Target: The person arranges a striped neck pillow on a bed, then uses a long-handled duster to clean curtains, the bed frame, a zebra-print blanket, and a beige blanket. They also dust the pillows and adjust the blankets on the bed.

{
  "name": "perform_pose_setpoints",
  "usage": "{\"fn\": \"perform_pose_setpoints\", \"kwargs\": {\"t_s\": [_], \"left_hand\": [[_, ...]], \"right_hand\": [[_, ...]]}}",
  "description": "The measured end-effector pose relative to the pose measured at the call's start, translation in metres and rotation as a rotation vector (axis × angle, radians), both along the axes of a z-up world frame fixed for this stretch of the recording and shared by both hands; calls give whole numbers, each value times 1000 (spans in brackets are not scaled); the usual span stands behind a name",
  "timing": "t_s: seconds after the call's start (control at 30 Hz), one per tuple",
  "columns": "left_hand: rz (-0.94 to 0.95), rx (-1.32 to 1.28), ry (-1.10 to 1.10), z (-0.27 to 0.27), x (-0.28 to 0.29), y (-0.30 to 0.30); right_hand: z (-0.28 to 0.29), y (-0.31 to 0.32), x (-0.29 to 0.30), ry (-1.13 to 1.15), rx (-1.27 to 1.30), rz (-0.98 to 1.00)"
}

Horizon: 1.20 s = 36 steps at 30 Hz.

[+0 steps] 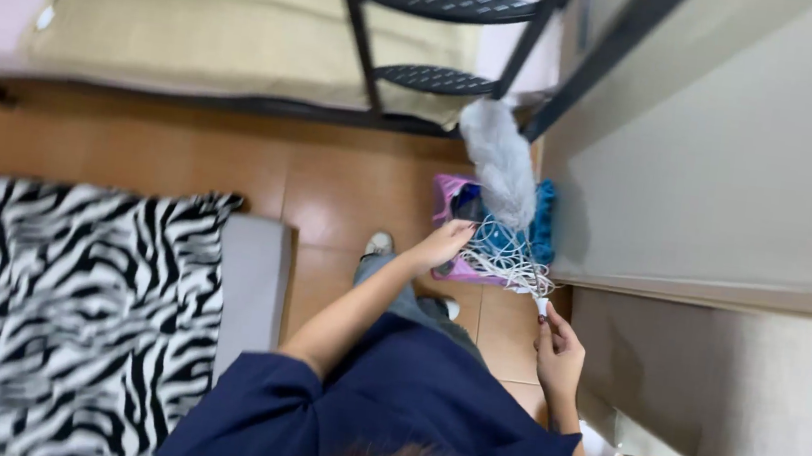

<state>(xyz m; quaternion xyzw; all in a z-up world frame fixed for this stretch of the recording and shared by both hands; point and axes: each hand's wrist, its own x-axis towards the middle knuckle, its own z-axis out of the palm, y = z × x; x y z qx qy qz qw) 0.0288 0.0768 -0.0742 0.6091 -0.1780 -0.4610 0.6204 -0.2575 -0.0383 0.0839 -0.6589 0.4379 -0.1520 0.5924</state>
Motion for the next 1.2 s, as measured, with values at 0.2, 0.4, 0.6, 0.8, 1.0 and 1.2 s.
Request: {"fn": "perform_pose_setpoints", "kwargs": {"t_s": [0.2, 0.4, 0.6, 0.8, 1.0, 1.2], "left_hand": [[-100, 285, 199, 50, 16, 20], [57, 149, -33, -44, 19, 46], [473, 206, -679, 74, 41, 153], [549, 219, -854, 133, 60, 264], [580, 343, -585, 82, 34, 348], [643, 413, -411, 75, 23, 387]], "right_hand": [[66, 26, 37, 374, -210, 527], [57, 58, 113, 175, -269, 936], [-8, 42, 222, 242, -400, 1090], [-5, -28, 305, 383, -760, 822], [4, -30, 390, 744, -914, 925], [-20, 74, 509, 404, -945, 1199]]}}
